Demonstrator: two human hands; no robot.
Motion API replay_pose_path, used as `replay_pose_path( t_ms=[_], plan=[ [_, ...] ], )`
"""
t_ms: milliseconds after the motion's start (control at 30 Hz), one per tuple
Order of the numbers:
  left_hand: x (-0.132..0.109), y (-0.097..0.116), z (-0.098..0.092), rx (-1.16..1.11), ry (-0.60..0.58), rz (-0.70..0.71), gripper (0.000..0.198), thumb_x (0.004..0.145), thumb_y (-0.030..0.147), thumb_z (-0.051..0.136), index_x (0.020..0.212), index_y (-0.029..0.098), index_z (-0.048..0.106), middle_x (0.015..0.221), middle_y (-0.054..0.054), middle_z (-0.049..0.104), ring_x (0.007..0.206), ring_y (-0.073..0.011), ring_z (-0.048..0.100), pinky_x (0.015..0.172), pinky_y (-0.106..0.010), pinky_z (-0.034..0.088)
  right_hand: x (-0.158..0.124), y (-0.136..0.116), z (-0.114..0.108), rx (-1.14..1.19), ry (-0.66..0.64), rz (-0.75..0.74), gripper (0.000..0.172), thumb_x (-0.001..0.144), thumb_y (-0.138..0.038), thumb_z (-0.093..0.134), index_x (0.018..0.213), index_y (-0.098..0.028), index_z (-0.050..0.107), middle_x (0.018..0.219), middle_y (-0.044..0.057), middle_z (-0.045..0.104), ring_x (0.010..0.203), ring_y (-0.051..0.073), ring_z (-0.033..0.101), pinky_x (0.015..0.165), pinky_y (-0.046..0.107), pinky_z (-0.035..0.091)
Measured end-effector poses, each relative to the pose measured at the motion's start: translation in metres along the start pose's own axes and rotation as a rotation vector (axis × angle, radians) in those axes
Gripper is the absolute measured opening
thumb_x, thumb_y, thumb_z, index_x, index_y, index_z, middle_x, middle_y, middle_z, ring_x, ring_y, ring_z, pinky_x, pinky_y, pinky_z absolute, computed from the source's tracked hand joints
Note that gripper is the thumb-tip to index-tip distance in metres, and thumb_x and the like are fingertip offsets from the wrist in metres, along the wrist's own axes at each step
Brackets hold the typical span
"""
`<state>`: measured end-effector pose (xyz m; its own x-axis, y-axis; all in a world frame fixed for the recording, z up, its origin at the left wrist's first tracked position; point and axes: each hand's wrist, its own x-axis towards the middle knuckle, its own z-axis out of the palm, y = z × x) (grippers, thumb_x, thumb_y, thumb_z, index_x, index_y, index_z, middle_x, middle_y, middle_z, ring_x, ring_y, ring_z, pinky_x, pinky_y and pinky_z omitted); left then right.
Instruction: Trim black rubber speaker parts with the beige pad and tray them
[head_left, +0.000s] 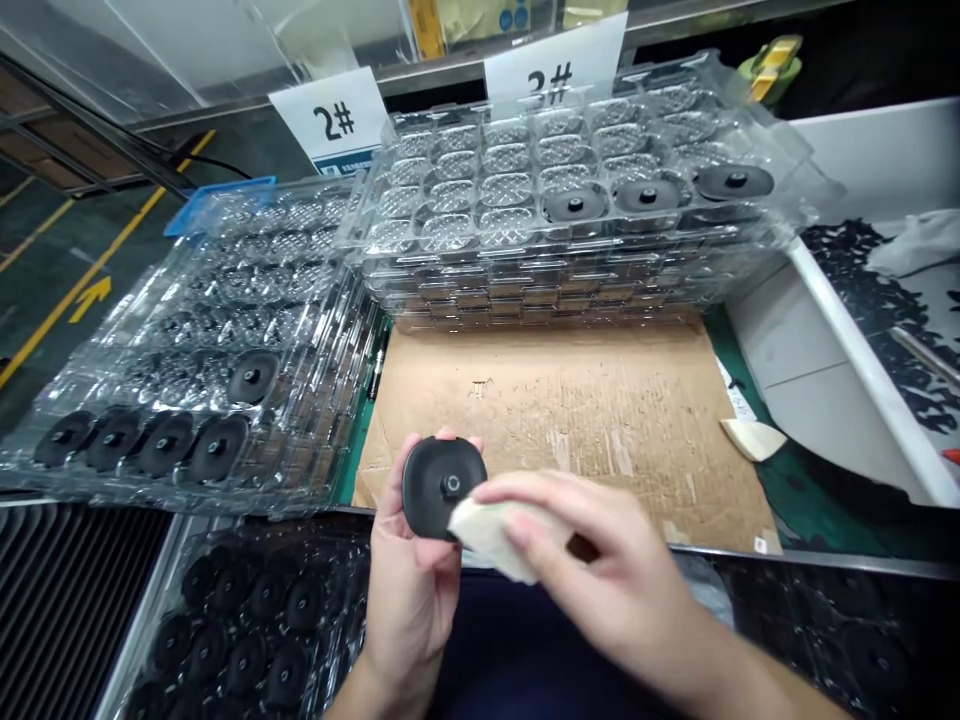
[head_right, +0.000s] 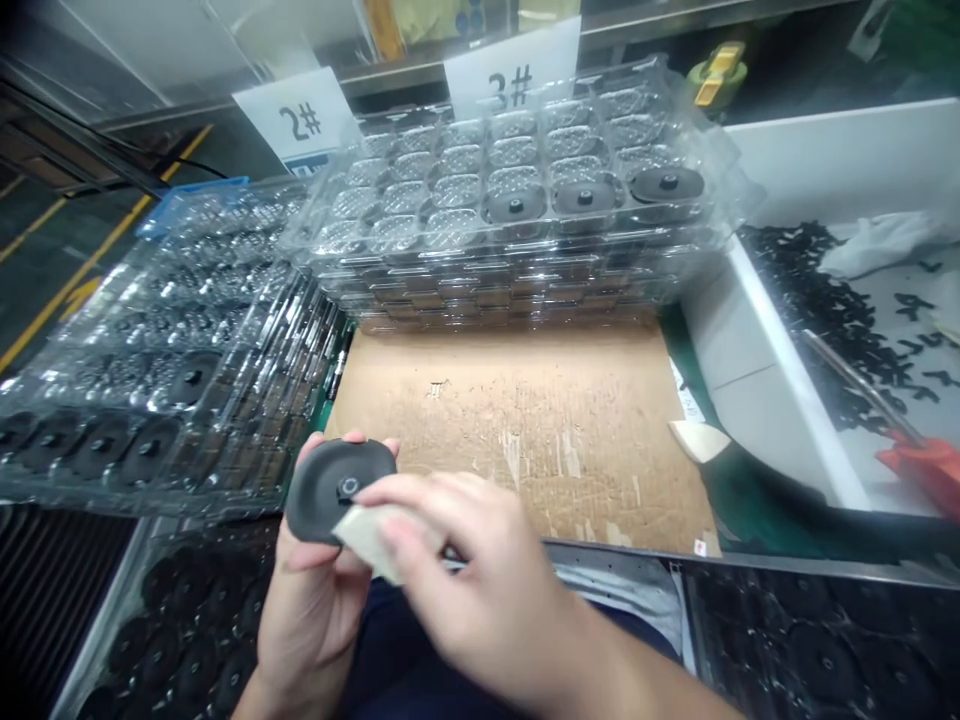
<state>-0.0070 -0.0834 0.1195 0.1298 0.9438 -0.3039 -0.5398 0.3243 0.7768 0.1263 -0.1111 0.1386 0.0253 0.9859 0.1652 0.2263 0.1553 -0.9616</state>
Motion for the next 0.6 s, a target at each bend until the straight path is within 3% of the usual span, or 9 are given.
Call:
replay_pose_path(
  t_ms=[100,167,267,367,433,500,600],
  plan=[
    [0.004,0.001,-0.004,-0.022,0.005,-0.014,0.049,0.060,0.026,0.076,0.107,0.032,0.060,0.112,0.004,0.065,0.104,-0.0195,0.060,0.087,-0.023,0.050,-0.011,0.026,-0.016,0.095,0.088,0.255,0.019,0.087,-0.027,0.050,0.101,-0.022,0.063,0.096,0.002,0.067,0.082,0.014,0.063,0.067,0.023,0.052],
    [0.006,-0.001,-0.004,-0.045,-0.013,-0.030,0.046,0.063,0.027,0.074,0.107,0.032,0.060,0.111,0.004,0.066,0.105,-0.0190,0.060,0.091,-0.023,0.048,-0.016,0.038,-0.025,0.073,0.180,0.319,0.022,0.087,-0.031,0.051,0.104,-0.022,0.062,0.098,0.003,0.066,0.081,0.015,0.063,0.064,0.024,0.052],
    [0.004,-0.005,-0.001,-0.058,-0.049,-0.048,0.047,0.064,0.026,0.074,0.108,0.032,0.060,0.110,0.005,0.066,0.106,-0.0194,0.059,0.093,-0.024,0.047,-0.020,0.029,-0.030,-0.066,0.262,0.259,0.023,0.086,-0.029,0.052,0.107,-0.025,0.061,0.104,0.001,0.064,0.088,0.016,0.061,0.072,0.025,0.050],
    [-0.002,-0.010,0.000,-0.052,-0.077,-0.031,0.051,0.064,0.020,0.074,0.112,0.030,0.058,0.112,0.002,0.066,0.103,-0.0176,0.061,0.086,-0.019,0.050,-0.016,0.003,-0.022,-0.191,0.345,0.043,0.027,0.086,-0.020,0.053,0.112,-0.026,0.057,0.108,0.000,0.062,0.091,0.014,0.058,0.075,0.023,0.048],
    [-0.004,-0.012,-0.003,-0.053,-0.093,-0.062,0.048,0.067,0.022,0.071,0.113,0.030,0.057,0.114,0.000,0.065,0.101,-0.0163,0.061,0.083,-0.017,0.050,-0.010,-0.010,-0.012,-0.232,0.305,-0.156,0.031,0.086,-0.017,0.051,0.116,-0.021,0.054,0.104,0.003,0.064,0.085,0.014,0.059,0.074,0.026,0.047],
    [-0.005,-0.012,-0.007,-0.052,-0.104,-0.113,0.044,0.071,0.028,0.068,0.113,0.030,0.058,0.114,-0.001,0.064,0.100,-0.0174,0.062,0.084,-0.021,0.051,-0.003,-0.014,-0.003,-0.235,0.161,-0.264,0.029,0.086,-0.014,0.048,0.115,-0.015,0.053,0.097,0.004,0.066,0.080,0.014,0.059,0.074,0.029,0.045],
    [-0.002,-0.012,-0.010,-0.032,-0.080,-0.109,0.043,0.068,0.027,0.071,0.110,0.033,0.059,0.111,0.003,0.065,0.097,-0.0162,0.062,0.084,-0.022,0.051,0.007,-0.012,0.006,-0.208,-0.055,-0.181,0.022,0.086,-0.013,0.047,0.106,-0.016,0.058,0.091,0.001,0.066,0.078,0.013,0.059,0.072,0.027,0.044]
  ],
)
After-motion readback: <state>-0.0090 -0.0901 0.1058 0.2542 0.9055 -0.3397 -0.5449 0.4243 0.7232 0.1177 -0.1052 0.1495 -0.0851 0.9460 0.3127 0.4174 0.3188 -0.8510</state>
